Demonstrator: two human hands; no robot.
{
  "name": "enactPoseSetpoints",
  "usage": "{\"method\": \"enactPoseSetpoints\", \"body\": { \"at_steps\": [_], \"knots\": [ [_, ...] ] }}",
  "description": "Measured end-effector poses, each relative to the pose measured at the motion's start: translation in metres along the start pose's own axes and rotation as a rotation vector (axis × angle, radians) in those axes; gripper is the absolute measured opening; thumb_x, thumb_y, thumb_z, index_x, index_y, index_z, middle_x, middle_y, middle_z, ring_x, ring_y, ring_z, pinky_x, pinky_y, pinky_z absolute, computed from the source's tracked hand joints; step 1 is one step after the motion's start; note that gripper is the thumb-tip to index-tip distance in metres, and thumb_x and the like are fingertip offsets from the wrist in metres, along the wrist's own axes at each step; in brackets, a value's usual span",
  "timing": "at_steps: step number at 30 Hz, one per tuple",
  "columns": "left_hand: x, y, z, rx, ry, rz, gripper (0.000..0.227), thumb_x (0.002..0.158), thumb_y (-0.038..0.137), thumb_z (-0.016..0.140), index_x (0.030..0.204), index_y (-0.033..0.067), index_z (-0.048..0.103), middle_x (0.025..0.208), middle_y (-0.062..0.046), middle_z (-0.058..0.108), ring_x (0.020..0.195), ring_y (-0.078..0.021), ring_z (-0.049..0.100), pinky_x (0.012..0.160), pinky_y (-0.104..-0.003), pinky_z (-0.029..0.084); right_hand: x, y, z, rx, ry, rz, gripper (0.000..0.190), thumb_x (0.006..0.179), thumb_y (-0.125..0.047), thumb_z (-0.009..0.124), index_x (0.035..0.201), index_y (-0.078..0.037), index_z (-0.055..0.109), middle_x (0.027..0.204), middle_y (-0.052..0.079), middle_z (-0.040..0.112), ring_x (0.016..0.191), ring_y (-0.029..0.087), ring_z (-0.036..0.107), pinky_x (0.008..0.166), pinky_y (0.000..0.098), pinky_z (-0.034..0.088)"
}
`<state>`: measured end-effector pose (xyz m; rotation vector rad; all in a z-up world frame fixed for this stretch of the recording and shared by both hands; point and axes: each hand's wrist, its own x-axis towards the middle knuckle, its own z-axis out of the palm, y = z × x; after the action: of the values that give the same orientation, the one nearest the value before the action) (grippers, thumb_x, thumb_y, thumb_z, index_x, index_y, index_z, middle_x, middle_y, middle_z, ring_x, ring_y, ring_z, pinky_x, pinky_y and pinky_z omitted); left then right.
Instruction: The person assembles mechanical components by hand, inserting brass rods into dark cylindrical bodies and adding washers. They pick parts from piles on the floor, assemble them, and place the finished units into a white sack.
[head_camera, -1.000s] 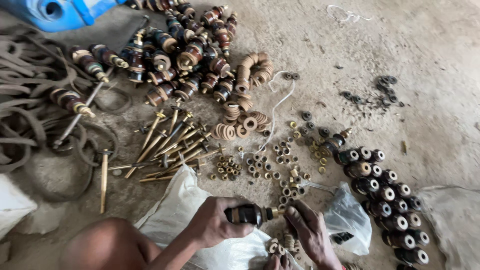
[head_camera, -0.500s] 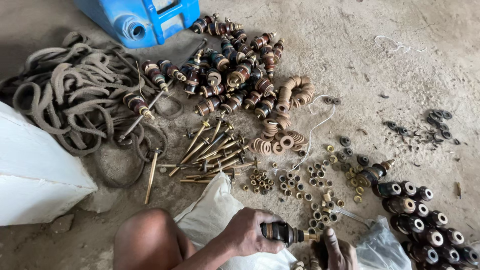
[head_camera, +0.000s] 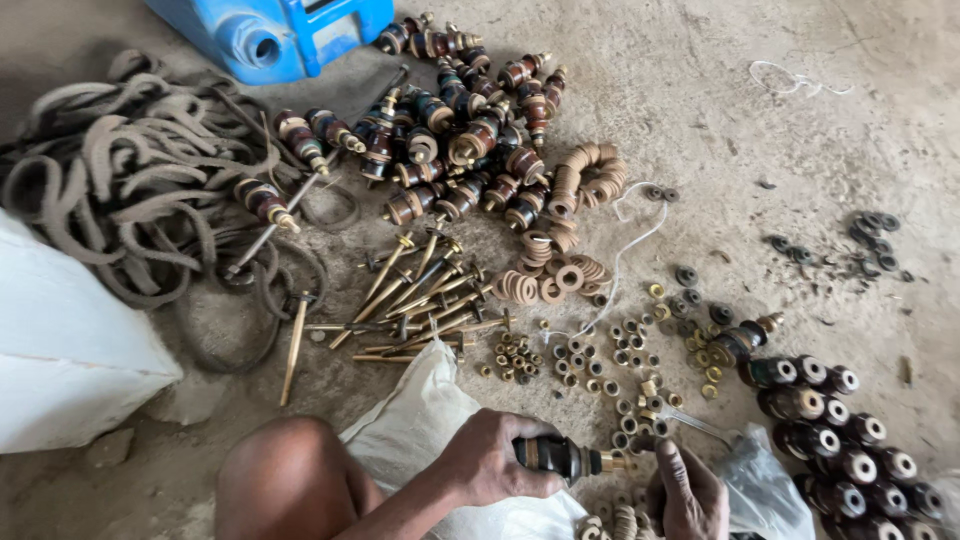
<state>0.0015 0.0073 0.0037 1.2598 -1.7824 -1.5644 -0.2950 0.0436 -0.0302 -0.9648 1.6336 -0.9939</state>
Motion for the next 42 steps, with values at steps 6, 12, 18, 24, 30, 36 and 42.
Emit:
{"method": "enactPoseSetpoints", "body": {
  "at_steps": [6,12,18,24,30,36,42],
  "knots": [
    [0.004,-0.010,0.003,-0.025,-0.048,-0.024,0.070,0.066,0.058,0.079,0.119,0.0127,0.076,0.101,-0.008,0.080,0.087,-0.0197,0.078,0.084,-0.031,0.062,-0.010,-0.021,0.007,0.006,-0.108,-0.128,0.032,0.095,-0.018,0.071,0.122,-0.001,0.072,0.075,0.007,0.067,0.061,0.012,0.053,0.054,0.0298,0.042],
    [0.005,-0.010,0.008,-0.064,-0.041,-0.030,0.075,0.063,0.060,0.079,0.120,0.0118,0.077,0.098,-0.008,0.082,0.083,-0.0189,0.078,0.083,-0.032,0.063,-0.012,-0.025,0.010,0.033,-0.153,-0.124,0.041,0.093,-0.024,0.072,0.125,0.001,0.069,0.083,0.001,0.069,0.068,0.009,0.058,0.057,0.0281,0.047],
    [0.003,0.012,-0.037,0.054,0.066,-0.307,0.069,0.075,0.063,0.078,0.131,0.0227,0.072,0.082,-0.006,0.081,0.063,-0.0099,0.067,0.066,-0.030,0.056,0.004,-0.011,0.016,-0.018,0.014,0.146,0.048,0.103,-0.040,0.054,0.112,0.001,0.078,0.056,0.003,0.051,0.048,0.012,0.043,0.046,0.0291,0.034],
    [0.051,-0.050,-0.184,0.333,0.536,-0.716,0.047,0.086,0.047,0.075,0.129,0.0278,0.072,0.080,0.000,0.077,0.046,-0.0074,0.048,0.041,-0.025,0.036,0.016,0.035,0.008,-0.035,-0.024,0.252,0.037,0.093,-0.026,0.068,0.116,0.002,0.076,0.060,0.011,0.065,0.050,0.016,0.053,0.047,0.0324,0.041],
    [0.062,-0.122,-0.301,0.885,1.132,-0.140,0.043,0.074,0.029,0.090,0.115,0.0206,0.078,0.097,-0.011,0.073,0.084,-0.0258,0.069,0.077,-0.042,0.058,0.012,0.060,-0.002,0.015,-0.001,0.198,0.033,0.092,-0.021,0.071,0.114,0.003,0.078,0.064,0.011,0.068,0.053,0.016,0.057,0.049,0.0322,0.045],
    [0.006,-0.204,-0.286,0.953,0.530,-0.713,0.038,0.085,0.022,0.077,0.121,0.0117,0.071,0.113,-0.021,0.078,0.110,-0.0398,0.072,0.099,-0.050,0.057,0.000,0.061,-0.004,0.068,0.030,0.219,0.028,0.092,-0.018,0.069,0.110,0.002,0.078,0.067,0.008,0.067,0.055,0.014,0.057,0.050,0.0302,0.046],
    [-0.035,-0.254,-0.252,0.847,0.437,-0.755,0.077,0.079,0.024,0.080,0.145,0.0017,0.048,0.121,-0.025,0.074,0.115,-0.0442,0.071,0.101,-0.051,0.057,-0.012,0.062,-0.013,0.117,0.041,0.174,0.028,0.094,-0.019,0.067,0.108,0.003,0.078,0.068,0.005,0.066,0.055,0.011,0.055,0.049,0.0277,0.045]
  ]
}}
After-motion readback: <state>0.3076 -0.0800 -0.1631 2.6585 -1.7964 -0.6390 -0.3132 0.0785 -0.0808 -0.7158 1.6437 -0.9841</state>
